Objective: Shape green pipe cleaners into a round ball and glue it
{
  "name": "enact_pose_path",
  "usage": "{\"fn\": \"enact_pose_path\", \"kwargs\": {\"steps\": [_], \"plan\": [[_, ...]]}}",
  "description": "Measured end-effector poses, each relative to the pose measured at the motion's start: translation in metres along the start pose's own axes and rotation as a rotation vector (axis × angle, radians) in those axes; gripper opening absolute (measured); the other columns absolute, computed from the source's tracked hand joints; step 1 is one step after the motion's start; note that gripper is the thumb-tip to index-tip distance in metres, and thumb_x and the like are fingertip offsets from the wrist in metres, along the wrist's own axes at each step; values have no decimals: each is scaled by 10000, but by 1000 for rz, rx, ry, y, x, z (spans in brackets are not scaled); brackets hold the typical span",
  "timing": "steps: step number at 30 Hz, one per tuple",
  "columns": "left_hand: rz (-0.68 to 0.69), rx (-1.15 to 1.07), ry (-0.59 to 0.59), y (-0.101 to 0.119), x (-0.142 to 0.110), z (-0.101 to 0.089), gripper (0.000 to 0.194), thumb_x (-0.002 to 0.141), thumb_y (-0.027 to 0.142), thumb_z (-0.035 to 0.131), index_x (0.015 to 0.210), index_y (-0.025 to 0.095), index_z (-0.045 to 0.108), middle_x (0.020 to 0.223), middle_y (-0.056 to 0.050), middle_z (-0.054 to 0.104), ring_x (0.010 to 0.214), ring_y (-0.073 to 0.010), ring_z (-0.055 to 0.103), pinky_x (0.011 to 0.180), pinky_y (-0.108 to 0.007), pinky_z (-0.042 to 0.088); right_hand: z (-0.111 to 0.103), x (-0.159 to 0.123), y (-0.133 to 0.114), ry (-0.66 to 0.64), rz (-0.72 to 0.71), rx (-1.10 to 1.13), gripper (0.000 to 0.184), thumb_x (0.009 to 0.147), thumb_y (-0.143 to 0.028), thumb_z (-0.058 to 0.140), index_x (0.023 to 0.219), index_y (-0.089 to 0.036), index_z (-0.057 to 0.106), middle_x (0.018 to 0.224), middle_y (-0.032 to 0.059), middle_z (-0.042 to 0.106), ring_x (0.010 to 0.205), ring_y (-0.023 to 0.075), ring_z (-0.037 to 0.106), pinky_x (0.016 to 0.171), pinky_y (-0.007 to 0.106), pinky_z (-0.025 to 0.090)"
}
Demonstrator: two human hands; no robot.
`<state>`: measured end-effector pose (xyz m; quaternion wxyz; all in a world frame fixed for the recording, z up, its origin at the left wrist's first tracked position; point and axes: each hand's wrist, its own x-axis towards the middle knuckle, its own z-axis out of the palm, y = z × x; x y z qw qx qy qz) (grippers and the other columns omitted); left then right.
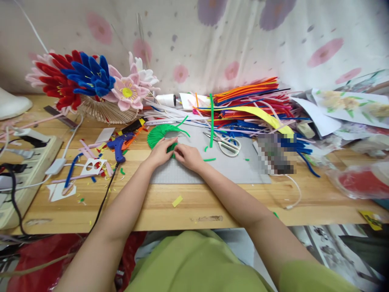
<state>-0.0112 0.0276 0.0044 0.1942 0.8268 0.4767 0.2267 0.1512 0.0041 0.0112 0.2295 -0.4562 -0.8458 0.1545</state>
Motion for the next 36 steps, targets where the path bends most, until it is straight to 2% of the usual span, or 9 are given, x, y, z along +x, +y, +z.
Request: {"fn": "enact_pose_path", "kwargs": {"steps": [3, 7, 9, 12, 16, 22, 25, 30, 36], "plan": [[-25, 15, 38, 2, -1, 1, 479, 792, 204, 467, 1271, 197, 465, 1294, -55, 524, 1211, -172, 452, 1085, -407, 241, 1, 2, 2, 16, 144, 97, 144, 829, -276, 445, 867, -195, 558, 770, 4, 626, 663, 120, 530, 613, 225, 347], [-55, -27, 123, 2, -5, -4, 399, 850, 200, 353, 1211, 209, 524, 1239, -42, 570, 1159, -147, 497, 1072, -387, 274, 4, 5, 8, 31, 212, 209, 142, 820, -284, 446, 821, -201, 561, 705, -19, 610, 597, 109, 506, 581, 219, 338], [1, -38, 96, 2, -9, -9, 414, 820, 226, 427, 1226, 222, 510, 1253, -37, 560, 1170, -157, 489, 1076, -396, 268, 6, 5, 9, 33, 225, 256, 139, 816, -287, 448, 813, -201, 558, 690, -25, 602, 586, 105, 500, 577, 214, 341], [108, -43, -15, 1, -13, -13, 478, 765, 259, 531, 1240, 227, 500, 1276, -42, 541, 1192, -181, 470, 1076, -411, 263, 6, 3, 10, 37, 241, 282, 147, 821, -297, 439, 814, -201, 551, 667, -29, 591, 580, 103, 497, 578, 209, 345], [93, -65, -36, 2, -14, -14, 443, 779, 255, 528, 1221, 224, 524, 1248, -51, 563, 1173, -183, 487, 1043, -393, 318, 6, -1, 10, 38, 194, 279, 149, 828, -299, 427, 817, -200, 539, 655, -28, 579, 575, 102, 496, 577, 206, 340], [23, -74, -54, 3, -10, -10, 455, 754, 188, 540, 1206, 242, 539, 1217, -33, 588, 1163, -182, 501, 1060, -402, 297, 4, -4, 6, 47, 147, 221, 168, 847, -303, 399, 860, -197, 528, 719, -7, 604, 608, 113, 517, 593, 220, 342], [16, -74, -79, 4, -9, -10, 451, 748, 169, 540, 1193, 248, 550, 1190, -25, 606, 1181, -182, 489, 1083, -412, 255, 4, -1, 5, 61, 187, 160, 167, 852, -296, 399, 883, -197, 531, 759, 6, 629, 639, 128, 543, 612, 233, 346], [-66, -85, -67, 8, -9, -10, 505, 732, 195, 575, 1233, 227, 522, 941, -20, 705, 1116, -205, 540, 1065, -410, 283, 9, 5, 4, 49, 304, -2, 187, 869, -300, 383, 915, -202, 535, 825, 46, 666, 710, 171, 590, 611, 256, 342], [21, -57, 31, 10, -13, -6, 622, 675, 230, 638, 1270, 193, 462, 1003, -32, 675, 1047, -201, 551, 1009, -369, 339, 14, 9, 2, -11, 314, -154, 228, 887, -317, 350, 955, -198, 532, 804, 88, 680, 675, 197, 607, 587, 273, 334]]}}
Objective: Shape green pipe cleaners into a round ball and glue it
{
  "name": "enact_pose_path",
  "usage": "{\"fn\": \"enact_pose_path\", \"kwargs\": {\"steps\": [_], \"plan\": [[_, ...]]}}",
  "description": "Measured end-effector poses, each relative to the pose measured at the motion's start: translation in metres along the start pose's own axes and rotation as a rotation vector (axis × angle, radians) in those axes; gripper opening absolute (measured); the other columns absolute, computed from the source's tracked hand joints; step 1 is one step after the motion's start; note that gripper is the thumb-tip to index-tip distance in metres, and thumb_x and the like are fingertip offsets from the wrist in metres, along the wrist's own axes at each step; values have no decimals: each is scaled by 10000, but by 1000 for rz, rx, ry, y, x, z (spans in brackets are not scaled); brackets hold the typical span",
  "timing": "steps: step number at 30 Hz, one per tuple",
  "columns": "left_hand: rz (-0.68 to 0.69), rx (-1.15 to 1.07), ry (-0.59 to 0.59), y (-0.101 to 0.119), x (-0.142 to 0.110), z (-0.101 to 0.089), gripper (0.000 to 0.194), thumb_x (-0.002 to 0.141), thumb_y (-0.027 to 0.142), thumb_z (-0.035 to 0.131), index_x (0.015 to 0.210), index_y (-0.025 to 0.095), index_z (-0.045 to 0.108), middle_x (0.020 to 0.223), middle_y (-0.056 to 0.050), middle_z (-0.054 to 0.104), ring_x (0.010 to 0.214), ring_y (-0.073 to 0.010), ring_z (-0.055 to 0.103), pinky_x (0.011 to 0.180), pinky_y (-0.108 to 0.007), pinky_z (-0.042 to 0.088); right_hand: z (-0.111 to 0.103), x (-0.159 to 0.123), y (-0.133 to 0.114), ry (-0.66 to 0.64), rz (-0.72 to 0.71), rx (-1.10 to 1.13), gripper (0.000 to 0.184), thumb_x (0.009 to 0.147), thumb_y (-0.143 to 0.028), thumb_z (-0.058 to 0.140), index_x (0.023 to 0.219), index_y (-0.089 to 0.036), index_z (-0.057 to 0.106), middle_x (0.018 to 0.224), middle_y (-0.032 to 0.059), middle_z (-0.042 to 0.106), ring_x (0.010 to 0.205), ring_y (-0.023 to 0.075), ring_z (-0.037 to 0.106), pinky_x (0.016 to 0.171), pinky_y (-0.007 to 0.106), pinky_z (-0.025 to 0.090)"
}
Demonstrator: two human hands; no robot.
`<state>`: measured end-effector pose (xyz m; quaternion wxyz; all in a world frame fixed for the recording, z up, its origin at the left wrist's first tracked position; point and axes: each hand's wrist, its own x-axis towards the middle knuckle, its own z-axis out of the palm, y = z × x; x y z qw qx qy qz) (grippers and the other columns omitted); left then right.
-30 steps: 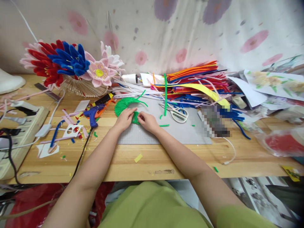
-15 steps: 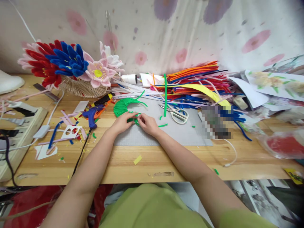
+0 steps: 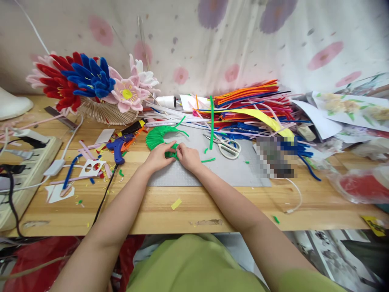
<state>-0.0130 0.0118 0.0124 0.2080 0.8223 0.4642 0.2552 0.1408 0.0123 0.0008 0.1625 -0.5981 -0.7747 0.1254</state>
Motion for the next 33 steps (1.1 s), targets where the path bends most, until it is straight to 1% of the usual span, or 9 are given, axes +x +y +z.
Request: {"fn": "enact_pose_path", "kwargs": {"steps": [11, 15, 18, 20, 21, 24, 28, 31, 33], "plan": [[-60, 115, 117, 8, 2, 3, 225, 665, 373, 674, 807, 205, 625, 947, -50, 620, 964, -216, 526, 867, -356, 373, -7, -2, 5, 37, 16, 265, 151, 845, -296, 410, 884, -213, 530, 696, 0, 625, 640, 156, 563, 605, 251, 332], [-307, 10, 263, 16, 2, -11, 257, 739, 412, 570, 707, 163, 626, 705, -37, 617, 708, -164, 563, 653, -275, 405, -5, 0, 10, 112, 67, 437, 146, 840, -312, 399, 835, -214, 506, 585, -35, 552, 551, 132, 503, 568, 238, 318], [-639, -283, 23, 26, 3, -17, 399, 760, 486, 511, 598, 135, 606, 540, -42, 588, 479, -138, 529, 496, -262, 375, -4, 3, 13, 199, 123, 588, 157, 837, -330, 386, 813, -210, 484, 552, -46, 515, 523, 119, 480, 541, 227, 317], [-790, -647, -155, 32, 4, -12, 433, 759, 526, 502, 670, 119, 619, 591, -82, 636, 472, -154, 566, 468, -266, 405, -5, 3, 13, 262, 126, 669, 166, 836, -341, 381, 812, -207, 475, 571, -42, 521, 527, 111, 485, 539, 222, 329], [-826, -833, -158, 36, 5, -8, 426, 756, 527, 513, 736, 116, 623, 651, -102, 663, 522, -169, 602, 489, -273, 439, -6, 3, 12, 277, 107, 698, 172, 836, -348, 380, 813, -206, 474, 582, -40, 526, 530, 108, 488, 541, 221, 336], [-802, -1196, 87, 41, 10, 6, 305, 718, 401, 627, 801, 108, 618, 726, -104, 686, 639, -163, 645, 600, -275, 506, -9, -2, 6, 214, -28, 725, 179, 822, -364, 411, 803, -205, 489, 586, -38, 525, 525, 102, 482, 539, 222, 349], [-744, -1202, 354, 39, 13, 9, 244, 638, 272, 704, 778, 91, 621, 706, -87, 688, 652, -174, 654, 633, -294, 527, -18, -3, 9, 190, -97, 818, 220, 785, -420, 489, 765, -201, 496, 576, -39, 520, 509, 89, 461, 526, 219, 360], [-577, -1122, 342, 33, 12, 0, 294, 631, 304, 704, 834, 101, 642, 763, -94, 697, 693, -200, 662, 644, -313, 529, -30, 6, 20, 313, 132, 1047, 295, 744, -492, 519, 766, -199, 492, 601, -36, 522, 501, 80, 467, 497, 213, 371], [-505, -1069, 233, 29, 10, -4, 272, 638, 310, 698, 820, 111, 660, 761, -94, 696, 710, -212, 662, 647, -309, 522, -39, 10, 27, 156, 227, 1194, 362, 698, -544, 547, 772, -190, 527, 666, -12, 560, 523, 82, 494, 481, 212, 380]]}}
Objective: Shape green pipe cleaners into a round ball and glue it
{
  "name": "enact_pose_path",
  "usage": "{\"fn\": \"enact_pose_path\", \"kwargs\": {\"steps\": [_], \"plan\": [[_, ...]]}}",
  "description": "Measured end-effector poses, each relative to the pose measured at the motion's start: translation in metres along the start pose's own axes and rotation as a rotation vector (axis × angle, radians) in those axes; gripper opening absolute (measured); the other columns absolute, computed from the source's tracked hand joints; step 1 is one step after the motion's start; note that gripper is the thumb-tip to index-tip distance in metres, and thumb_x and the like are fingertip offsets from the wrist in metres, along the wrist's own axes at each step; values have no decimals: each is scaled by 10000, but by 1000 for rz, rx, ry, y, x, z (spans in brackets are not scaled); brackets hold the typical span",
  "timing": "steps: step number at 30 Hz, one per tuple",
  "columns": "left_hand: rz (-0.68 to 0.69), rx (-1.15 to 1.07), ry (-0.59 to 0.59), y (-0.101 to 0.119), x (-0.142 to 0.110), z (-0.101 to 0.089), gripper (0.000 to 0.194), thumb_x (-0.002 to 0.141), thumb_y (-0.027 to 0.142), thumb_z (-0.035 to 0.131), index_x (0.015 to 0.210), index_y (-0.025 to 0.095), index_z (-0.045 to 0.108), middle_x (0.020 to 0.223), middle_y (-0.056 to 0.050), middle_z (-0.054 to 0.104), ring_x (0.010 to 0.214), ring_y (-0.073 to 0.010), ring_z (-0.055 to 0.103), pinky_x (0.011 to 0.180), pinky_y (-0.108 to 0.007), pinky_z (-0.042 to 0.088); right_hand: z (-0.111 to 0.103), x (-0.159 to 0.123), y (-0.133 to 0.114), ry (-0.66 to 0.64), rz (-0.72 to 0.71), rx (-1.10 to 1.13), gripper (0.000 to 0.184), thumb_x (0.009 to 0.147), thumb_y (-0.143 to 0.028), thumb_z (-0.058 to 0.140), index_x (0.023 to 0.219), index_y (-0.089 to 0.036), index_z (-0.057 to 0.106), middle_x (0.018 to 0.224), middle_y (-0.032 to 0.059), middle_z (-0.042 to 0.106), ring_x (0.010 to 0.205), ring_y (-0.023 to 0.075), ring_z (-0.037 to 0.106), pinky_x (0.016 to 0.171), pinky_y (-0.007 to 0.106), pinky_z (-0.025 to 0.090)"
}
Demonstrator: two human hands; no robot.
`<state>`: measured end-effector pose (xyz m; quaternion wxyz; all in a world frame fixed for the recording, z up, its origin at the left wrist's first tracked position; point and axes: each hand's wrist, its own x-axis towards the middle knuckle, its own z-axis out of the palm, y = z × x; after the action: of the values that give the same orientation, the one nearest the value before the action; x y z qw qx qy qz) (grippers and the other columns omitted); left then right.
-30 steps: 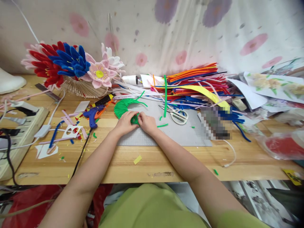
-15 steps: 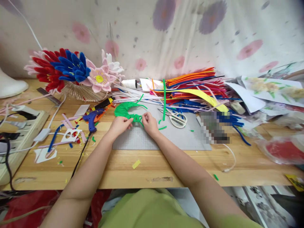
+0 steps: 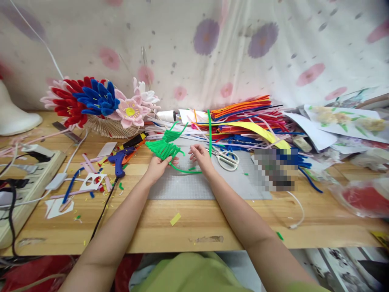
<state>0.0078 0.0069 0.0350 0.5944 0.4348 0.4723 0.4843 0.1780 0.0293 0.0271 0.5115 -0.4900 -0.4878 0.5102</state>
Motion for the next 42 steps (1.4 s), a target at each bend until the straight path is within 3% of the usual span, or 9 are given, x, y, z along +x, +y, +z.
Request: {"fn": "enact_pose_path", "kwargs": {"steps": [4, 6, 8, 12, 17, 24, 30, 38, 42], "plan": [[-133, 113, -292, -2, 0, -2, 271, 664, 302, 689, 862, 119, 666, 717, -76, 686, 590, -165, 630, 600, -282, 499, -5, 2, -5, -459, 184, 100, 417, 684, -569, 561, 803, -171, 605, 719, 17, 606, 580, 97, 529, 508, 220, 401], [-216, 80, -391, -5, 0, -2, 325, 690, 350, 670, 923, 126, 637, 743, -75, 683, 530, -124, 593, 582, -275, 495, -3, 1, -2, -468, 189, 100, 364, 631, -502, 647, 768, -168, 595, 659, -8, 586, 539, 83, 501, 490, 210, 373], [-255, -16, -427, -7, 1, -3, 360, 724, 411, 630, 954, 135, 597, 780, -80, 678, 543, -109, 583, 612, -291, 506, -2, 2, 5, -329, 187, 115, 341, 564, -427, 710, 736, -172, 566, 625, -37, 555, 504, 65, 461, 470, 197, 335], [-284, -60, -361, -10, 4, -6, 340, 721, 438, 624, 857, 132, 563, 768, -66, 652, 612, -113, 592, 655, -298, 509, -5, 9, 20, -84, 110, 120, 314, 556, -391, 694, 728, -188, 526, 627, -57, 507, 517, 64, 426, 482, 204, 318], [-183, 175, -227, -15, 5, -2, 279, 645, 351, 701, 676, 129, 534, 585, 21, 546, 457, -48, 450, 459, -190, 403, -7, 12, 30, 73, -83, 16, 281, 546, -361, 686, 734, -198, 554, 634, -50, 489, 571, 85, 426, 571, 239, 377], [-187, 5, -107, -9, 5, 9, 347, 551, 383, 745, 646, 118, 542, 473, 81, 348, 394, -2, 243, 365, -140, 128, -6, 3, 26, -86, 115, 336, 404, 578, -425, 704, 892, -218, 554, 743, -33, 556, 553, 86, 508, 468, 223, 407], [-214, -76, -82, -4, 7, 11, 350, 522, 353, 766, 711, 96, 622, 486, 83, 297, 407, -3, 209, 365, -149, 87, -4, 5, 27, -47, 166, 391, 532, 469, -362, 775, 910, -219, 517, 660, -65, 566, 527, 93, 562, 446, 206, 429], [-202, -51, 13, -4, 9, 15, 376, 534, 395, 762, 713, 90, 637, 460, 98, 251, 389, -3, 181, 372, -174, 74, -4, 2, 24, -80, 92, 312, 561, 535, -413, 722, 1028, -244, 515, 810, -33, 600, 571, 95, 572, 477, 226, 449], [-134, 1, 94, -9, 13, 14, 382, 552, 446, 735, 705, 109, 640, 430, 99, 257, 383, -14, 170, 375, -190, 88, -3, 3, 29, -106, 61, 301, 609, 499, -362, 745, 1057, -256, 525, 860, -21, 604, 649, 114, 576, 581, 267, 490]]}}
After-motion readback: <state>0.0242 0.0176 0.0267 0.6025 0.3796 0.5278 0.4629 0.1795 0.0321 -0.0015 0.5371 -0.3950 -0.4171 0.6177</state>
